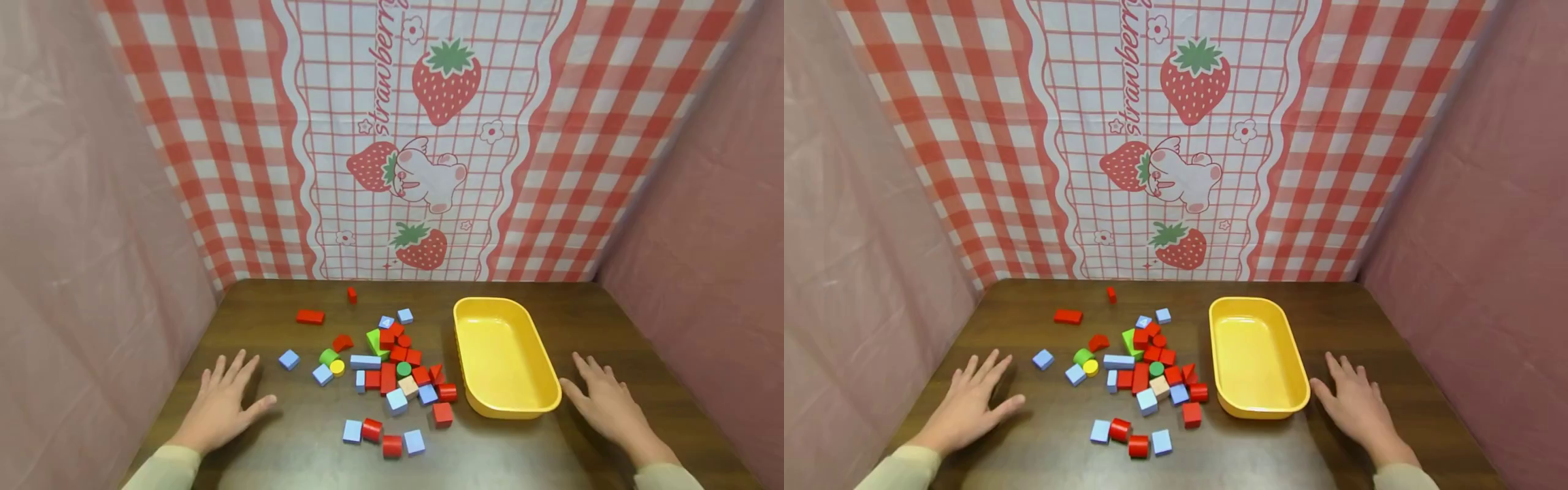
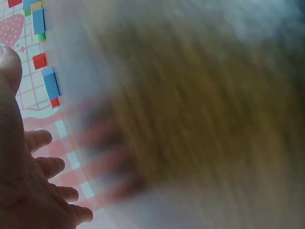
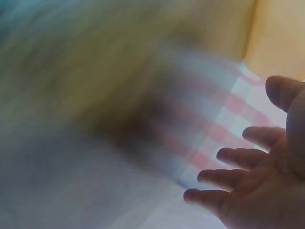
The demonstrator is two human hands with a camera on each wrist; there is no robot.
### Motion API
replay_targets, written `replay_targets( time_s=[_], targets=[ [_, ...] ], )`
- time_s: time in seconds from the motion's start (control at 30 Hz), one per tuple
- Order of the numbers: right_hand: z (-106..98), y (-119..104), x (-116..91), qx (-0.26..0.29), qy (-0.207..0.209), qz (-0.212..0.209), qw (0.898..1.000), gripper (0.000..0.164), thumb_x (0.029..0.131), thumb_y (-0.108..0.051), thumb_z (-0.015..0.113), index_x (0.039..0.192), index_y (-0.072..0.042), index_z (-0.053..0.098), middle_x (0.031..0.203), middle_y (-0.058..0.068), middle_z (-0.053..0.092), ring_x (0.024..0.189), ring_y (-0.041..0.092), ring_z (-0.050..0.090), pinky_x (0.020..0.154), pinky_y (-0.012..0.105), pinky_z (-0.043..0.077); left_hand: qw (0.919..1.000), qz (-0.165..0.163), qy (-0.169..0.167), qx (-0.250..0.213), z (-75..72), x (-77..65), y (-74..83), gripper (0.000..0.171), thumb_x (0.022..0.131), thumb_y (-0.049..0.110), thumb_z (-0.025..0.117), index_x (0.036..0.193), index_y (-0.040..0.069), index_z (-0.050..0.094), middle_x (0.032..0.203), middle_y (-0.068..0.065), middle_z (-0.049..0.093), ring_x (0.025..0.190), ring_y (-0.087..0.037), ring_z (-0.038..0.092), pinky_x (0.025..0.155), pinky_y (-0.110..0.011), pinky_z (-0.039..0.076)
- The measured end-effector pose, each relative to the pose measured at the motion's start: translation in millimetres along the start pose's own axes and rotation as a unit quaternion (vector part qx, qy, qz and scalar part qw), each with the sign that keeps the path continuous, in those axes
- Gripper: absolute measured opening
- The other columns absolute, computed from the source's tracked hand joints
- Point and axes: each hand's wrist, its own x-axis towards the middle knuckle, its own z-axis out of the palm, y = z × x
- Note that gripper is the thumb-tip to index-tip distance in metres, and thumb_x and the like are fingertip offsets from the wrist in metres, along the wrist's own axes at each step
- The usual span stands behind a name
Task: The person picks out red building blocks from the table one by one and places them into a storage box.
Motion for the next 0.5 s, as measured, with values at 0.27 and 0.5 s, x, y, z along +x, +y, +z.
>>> replay_targets(
  time_s=[0.27,0.5],
  targets=[
    [-6,-45,-11,0.014,0.118,-0.059,0.991,0.049,0.102,-0.027,0.052,0.138,0.007,0.050,0.138,0.033,0.045,0.119,0.052,0.042,0.088,0.073,0.036,0.9996,0.021,0.016,0.008,4.6,5.9,9.2,0.074,0.089,0.059,0.062,0.134,0.000,0.057,0.146,-0.026,0.040,0.131,-0.049,0.026,0.103,-0.071,0.021],
    [6,-84,-25,0.003,0.207,-0.168,0.964,0.039,0.089,-0.028,0.072,0.118,-0.001,0.068,0.122,0.021,0.061,0.115,0.043,0.047,0.088,0.067,0.040,0.9951,0.072,0.062,0.028,5.8,36.2,29.7,0.057,0.087,0.048,0.072,0.122,0.004,0.066,0.136,-0.020,0.053,0.124,-0.041,0.041,0.100,-0.064,0.035]
  ],
)
